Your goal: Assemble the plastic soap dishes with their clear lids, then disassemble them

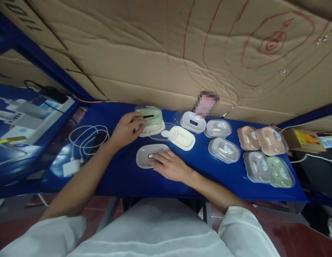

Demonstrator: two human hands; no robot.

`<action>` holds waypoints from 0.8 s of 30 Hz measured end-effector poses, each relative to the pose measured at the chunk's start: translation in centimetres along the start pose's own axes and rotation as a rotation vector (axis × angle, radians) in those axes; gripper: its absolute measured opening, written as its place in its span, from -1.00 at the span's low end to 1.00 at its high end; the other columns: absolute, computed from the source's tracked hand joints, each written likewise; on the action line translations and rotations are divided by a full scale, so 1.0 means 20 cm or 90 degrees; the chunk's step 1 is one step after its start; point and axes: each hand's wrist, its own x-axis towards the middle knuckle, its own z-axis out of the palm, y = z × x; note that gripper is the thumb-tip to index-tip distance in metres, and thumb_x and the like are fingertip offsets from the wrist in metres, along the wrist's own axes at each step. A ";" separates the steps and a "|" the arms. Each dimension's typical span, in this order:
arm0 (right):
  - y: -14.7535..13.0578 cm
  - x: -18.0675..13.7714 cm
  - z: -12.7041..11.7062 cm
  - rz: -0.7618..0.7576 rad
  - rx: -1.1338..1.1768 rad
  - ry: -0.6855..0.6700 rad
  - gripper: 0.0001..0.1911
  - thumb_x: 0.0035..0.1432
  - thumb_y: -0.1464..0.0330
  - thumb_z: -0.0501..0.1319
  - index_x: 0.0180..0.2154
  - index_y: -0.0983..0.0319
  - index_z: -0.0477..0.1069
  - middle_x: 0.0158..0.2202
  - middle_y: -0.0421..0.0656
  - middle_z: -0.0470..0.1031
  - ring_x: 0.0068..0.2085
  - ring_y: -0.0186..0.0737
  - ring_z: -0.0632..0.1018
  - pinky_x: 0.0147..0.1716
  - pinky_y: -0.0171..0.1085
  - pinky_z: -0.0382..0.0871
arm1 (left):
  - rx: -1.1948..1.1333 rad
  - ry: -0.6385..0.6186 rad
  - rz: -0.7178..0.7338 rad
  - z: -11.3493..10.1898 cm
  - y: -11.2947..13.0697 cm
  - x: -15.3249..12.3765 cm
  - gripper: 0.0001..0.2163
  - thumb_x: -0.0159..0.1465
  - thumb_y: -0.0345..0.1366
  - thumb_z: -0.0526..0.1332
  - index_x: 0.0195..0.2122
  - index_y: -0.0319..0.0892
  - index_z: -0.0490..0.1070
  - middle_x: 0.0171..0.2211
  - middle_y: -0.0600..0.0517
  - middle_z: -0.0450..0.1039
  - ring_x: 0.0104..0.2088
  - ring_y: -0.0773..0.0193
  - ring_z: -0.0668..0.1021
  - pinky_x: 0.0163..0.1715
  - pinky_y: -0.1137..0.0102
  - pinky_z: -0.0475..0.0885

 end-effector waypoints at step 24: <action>0.38 -0.46 -0.48 0.504 -0.157 0.168 -0.60 0.52 0.15 0.11 0.24 0.12 0.48 0.23 0.02 0.54 0.25 0.07 0.52 0.23 0.06 0.36 | 0.075 -0.316 0.360 -0.02 0.60 -0.12 -0.70 0.45 -0.01 0.26 -0.03 -0.15 0.53 -0.06 -0.09 0.57 -0.04 0.02 0.56 -0.02 0.13 0.36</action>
